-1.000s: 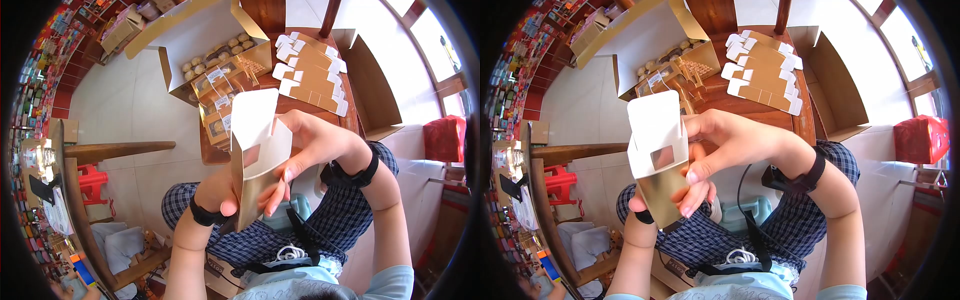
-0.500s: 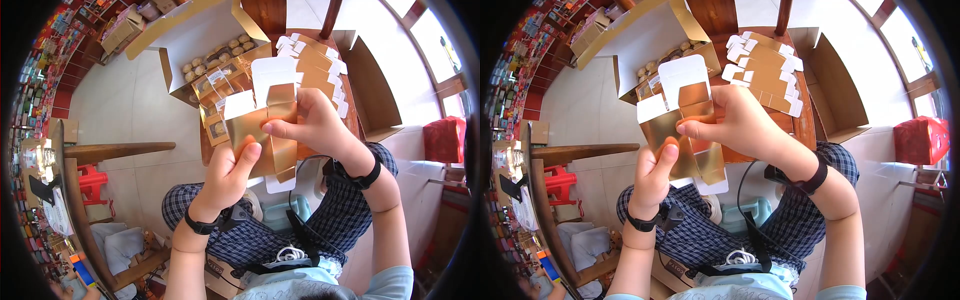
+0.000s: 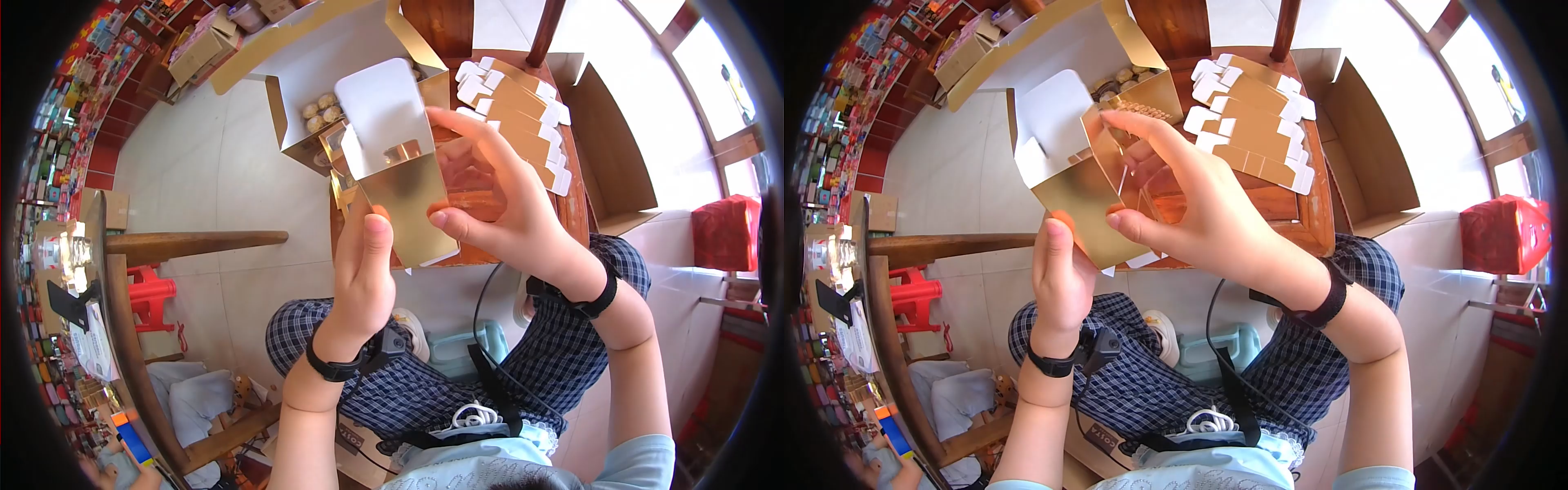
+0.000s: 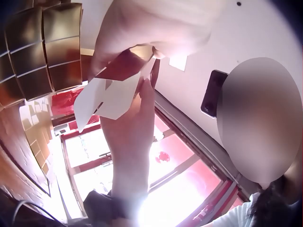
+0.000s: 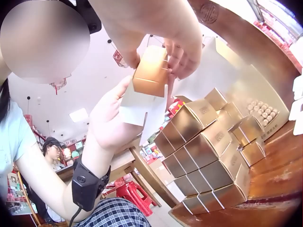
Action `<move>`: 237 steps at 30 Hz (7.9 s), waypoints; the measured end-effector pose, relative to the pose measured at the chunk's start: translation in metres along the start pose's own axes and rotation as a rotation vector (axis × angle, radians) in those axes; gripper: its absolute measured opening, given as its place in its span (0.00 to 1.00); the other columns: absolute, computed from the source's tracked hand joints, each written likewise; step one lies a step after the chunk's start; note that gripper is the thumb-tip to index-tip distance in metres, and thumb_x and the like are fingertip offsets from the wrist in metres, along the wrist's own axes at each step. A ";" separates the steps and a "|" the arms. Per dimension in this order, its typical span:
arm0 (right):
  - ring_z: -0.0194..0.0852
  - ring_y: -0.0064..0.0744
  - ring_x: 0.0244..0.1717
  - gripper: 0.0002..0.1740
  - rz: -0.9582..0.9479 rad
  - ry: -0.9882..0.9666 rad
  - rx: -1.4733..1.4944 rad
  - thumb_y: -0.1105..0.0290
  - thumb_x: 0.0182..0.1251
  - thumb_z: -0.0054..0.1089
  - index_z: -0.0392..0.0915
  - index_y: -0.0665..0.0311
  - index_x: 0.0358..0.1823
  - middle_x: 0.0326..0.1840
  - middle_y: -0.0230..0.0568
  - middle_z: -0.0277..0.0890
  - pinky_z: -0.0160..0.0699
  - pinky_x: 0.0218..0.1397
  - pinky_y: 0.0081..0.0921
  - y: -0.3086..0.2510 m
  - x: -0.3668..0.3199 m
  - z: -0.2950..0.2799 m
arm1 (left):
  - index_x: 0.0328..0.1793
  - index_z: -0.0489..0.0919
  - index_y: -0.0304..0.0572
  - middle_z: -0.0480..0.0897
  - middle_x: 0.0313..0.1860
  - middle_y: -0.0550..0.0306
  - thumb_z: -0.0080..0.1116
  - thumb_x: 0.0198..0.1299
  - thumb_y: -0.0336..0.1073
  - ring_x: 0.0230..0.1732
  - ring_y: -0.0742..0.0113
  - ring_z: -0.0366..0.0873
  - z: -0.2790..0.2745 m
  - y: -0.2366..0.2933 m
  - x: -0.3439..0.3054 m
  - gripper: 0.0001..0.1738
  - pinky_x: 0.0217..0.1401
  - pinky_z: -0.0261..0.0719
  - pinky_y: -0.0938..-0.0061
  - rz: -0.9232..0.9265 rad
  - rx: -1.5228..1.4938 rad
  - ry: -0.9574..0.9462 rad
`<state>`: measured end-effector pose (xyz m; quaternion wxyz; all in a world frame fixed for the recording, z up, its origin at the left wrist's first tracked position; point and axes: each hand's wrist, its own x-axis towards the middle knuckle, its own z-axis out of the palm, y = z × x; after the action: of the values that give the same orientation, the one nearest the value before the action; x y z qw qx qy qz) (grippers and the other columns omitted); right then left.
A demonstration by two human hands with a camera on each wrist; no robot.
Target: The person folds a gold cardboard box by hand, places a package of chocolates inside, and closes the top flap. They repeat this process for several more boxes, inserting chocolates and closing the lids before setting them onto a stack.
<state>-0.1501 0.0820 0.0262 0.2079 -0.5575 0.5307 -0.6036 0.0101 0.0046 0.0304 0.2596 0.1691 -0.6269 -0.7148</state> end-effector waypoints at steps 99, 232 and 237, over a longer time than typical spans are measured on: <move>0.80 0.25 0.35 0.08 0.338 -0.045 -0.022 0.74 0.57 0.63 0.81 0.70 0.37 0.34 0.39 0.80 0.80 0.43 0.20 -0.009 -0.003 -0.024 | 0.61 0.69 0.40 0.67 0.61 0.50 0.58 0.53 0.22 0.49 0.63 0.78 -0.002 -0.004 0.009 0.27 0.42 0.84 0.77 0.255 0.574 -0.185; 0.75 0.30 0.36 0.23 0.121 -0.447 -0.055 0.64 0.45 0.73 0.80 0.65 0.44 0.37 0.38 0.78 0.74 0.40 0.25 -0.038 0.018 -0.077 | 0.59 0.71 0.41 0.80 0.37 0.48 0.71 0.42 0.44 0.38 0.55 0.81 0.005 0.022 0.013 0.37 0.42 0.78 0.68 0.370 0.880 -0.183; 0.74 0.36 0.33 0.18 -0.049 -0.504 -0.199 0.68 0.42 0.72 0.75 0.64 0.36 0.29 0.39 0.74 0.72 0.37 0.30 -0.047 0.022 -0.068 | 0.58 0.71 0.40 0.80 0.37 0.48 0.70 0.44 0.46 0.38 0.54 0.80 0.013 0.025 0.010 0.35 0.41 0.78 0.68 0.397 0.791 -0.207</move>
<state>-0.2014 0.1076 0.0894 0.2629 -0.7203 0.5054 -0.3957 -0.0013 0.0072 0.0573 0.2431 0.0594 -0.8948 -0.3697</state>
